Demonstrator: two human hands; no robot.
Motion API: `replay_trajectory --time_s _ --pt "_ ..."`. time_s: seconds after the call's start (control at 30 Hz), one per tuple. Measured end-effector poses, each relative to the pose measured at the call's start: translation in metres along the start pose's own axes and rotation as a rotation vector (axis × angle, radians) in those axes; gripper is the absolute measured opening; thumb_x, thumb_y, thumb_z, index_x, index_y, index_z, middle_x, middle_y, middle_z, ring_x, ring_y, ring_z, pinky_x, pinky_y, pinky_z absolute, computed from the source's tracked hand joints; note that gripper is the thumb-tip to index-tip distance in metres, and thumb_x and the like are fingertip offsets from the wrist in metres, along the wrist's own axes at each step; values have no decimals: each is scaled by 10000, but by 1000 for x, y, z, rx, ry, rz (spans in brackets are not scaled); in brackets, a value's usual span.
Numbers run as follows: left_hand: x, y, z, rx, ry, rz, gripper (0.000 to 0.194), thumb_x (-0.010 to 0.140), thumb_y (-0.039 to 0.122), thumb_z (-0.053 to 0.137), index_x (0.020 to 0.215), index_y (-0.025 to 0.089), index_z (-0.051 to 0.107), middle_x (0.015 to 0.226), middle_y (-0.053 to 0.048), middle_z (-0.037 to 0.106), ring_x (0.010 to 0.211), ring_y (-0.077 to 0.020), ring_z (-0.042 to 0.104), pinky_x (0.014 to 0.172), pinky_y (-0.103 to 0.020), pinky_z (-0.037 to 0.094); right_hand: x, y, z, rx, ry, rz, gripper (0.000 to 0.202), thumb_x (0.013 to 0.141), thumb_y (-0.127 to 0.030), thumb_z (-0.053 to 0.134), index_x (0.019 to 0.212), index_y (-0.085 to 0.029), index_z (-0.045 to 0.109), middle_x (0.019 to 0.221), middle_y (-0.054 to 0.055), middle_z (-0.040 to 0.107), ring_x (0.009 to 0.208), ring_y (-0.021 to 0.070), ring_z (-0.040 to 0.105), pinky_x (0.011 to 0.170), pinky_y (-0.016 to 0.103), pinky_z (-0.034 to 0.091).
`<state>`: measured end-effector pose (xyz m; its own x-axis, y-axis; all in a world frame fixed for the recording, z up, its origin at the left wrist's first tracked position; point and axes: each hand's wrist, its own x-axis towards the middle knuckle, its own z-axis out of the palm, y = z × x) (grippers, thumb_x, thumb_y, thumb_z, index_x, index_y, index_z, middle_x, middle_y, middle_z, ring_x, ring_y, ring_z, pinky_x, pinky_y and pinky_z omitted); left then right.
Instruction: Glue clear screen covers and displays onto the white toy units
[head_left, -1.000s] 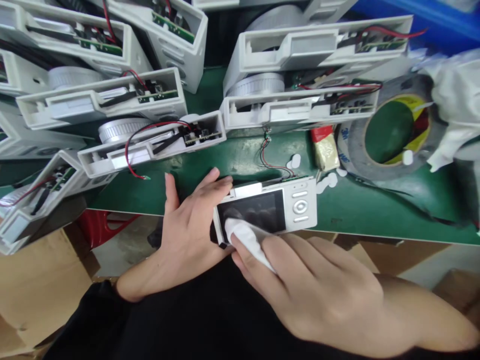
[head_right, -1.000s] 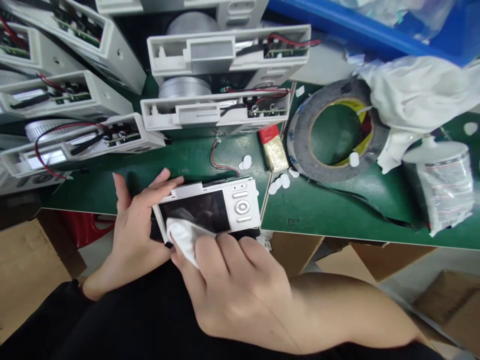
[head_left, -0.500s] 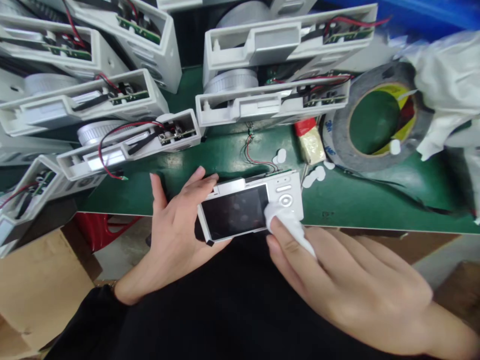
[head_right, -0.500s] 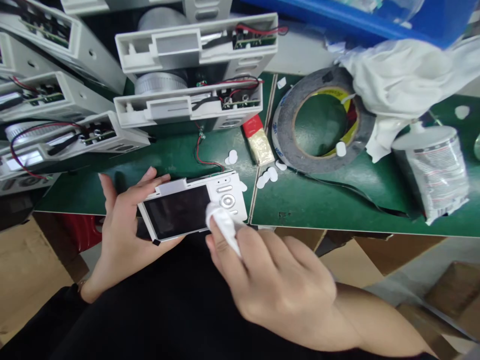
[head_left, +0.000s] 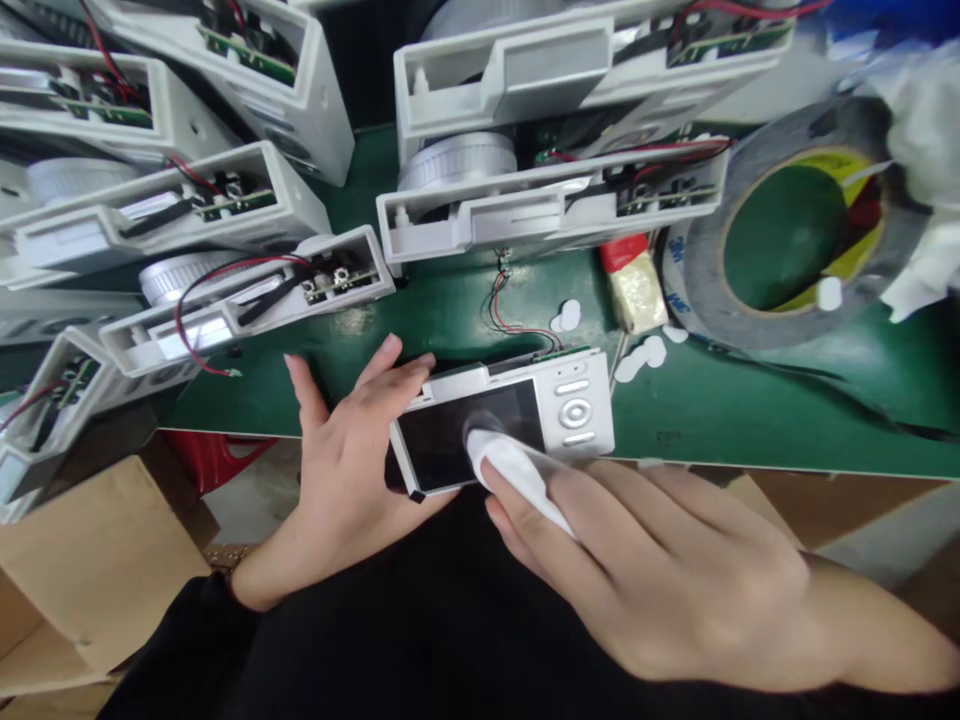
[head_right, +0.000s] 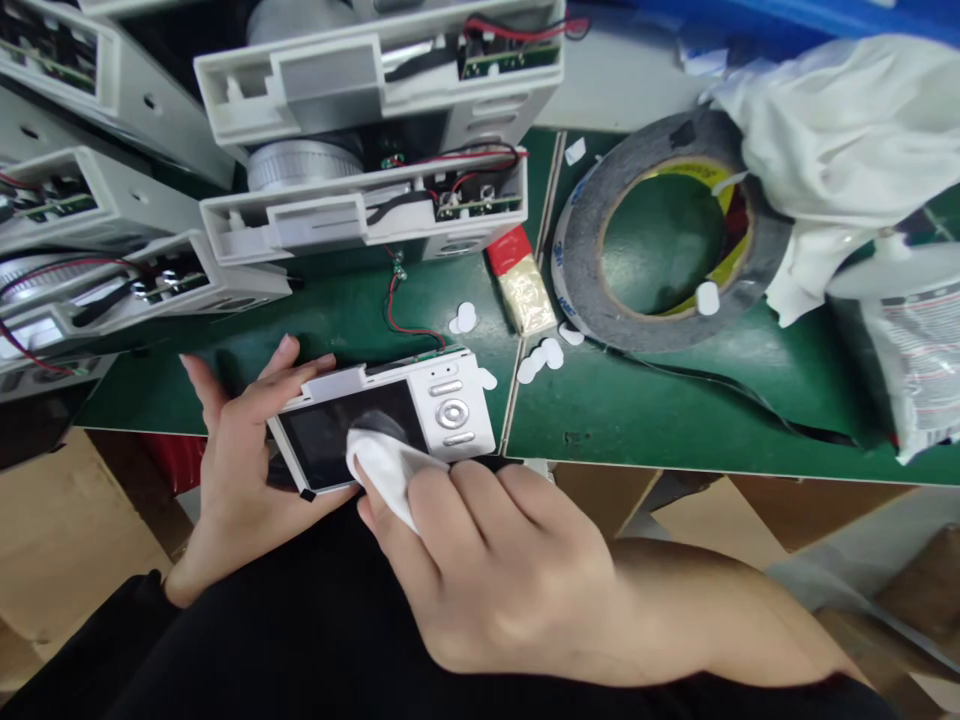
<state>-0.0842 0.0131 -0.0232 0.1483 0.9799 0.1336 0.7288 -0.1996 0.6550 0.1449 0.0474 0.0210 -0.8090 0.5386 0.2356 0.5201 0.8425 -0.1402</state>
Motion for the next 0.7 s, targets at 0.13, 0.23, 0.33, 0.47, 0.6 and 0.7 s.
replay_trajectory --time_s 0.13,0.23,0.33,0.47,0.6,0.7 --pt "0 1 1 11 -35 -25 520 1002 386 723 1470 248 544 1331 -87 841 1409 -345 736 1467 -634 -58 -5 3 -8 16 -17 18 71 1012 -192 758 1020 -128 727 655 -29 714 553 165 555 579 356 358" --pt "-1 -2 3 23 -7 -16 488 1026 441 679 1463 261 557 1311 -69 848 1411 -315 739 1474 -587 -55 4 0 -4 7 6 35 97 1051 -224 716 1004 -146 746 649 -35 703 567 172 594 588 354 394" --pt "-1 -4 3 16 -2 0 505 984 463 751 1403 236 583 1304 -79 851 1394 -334 749 1459 -654 -30 10 0 0 11 18 32 145 1074 -245 691 1028 -141 782 651 -35 698 562 175 591 577 362 390" --pt "0 -1 1 2 -47 -62 472 982 450 764 1378 254 600 1309 -77 848 1404 -361 739 1438 -710 -60 -1 4 -6 30 -11 31 116 1059 -196 708 997 -143 790 674 -29 744 569 157 597 590 359 405" --pt "1 0 -2 -13 -78 -72 499 951 416 779 1401 294 601 1304 -64 845 1398 -402 737 1409 -791 -70 -8 3 -9 30 -14 55 172 1075 -212 697 936 -164 786 670 -28 743 560 145 581 591 364 407" --pt "0 -2 -3 -2 -73 -30 533 957 396 765 1449 296 586 1321 -74 834 1397 -407 736 1412 -799 -31 0 1 -6 52 13 97 222 1109 -234 654 945 -180 793 682 -25 743 605 152 624 599 364 411"
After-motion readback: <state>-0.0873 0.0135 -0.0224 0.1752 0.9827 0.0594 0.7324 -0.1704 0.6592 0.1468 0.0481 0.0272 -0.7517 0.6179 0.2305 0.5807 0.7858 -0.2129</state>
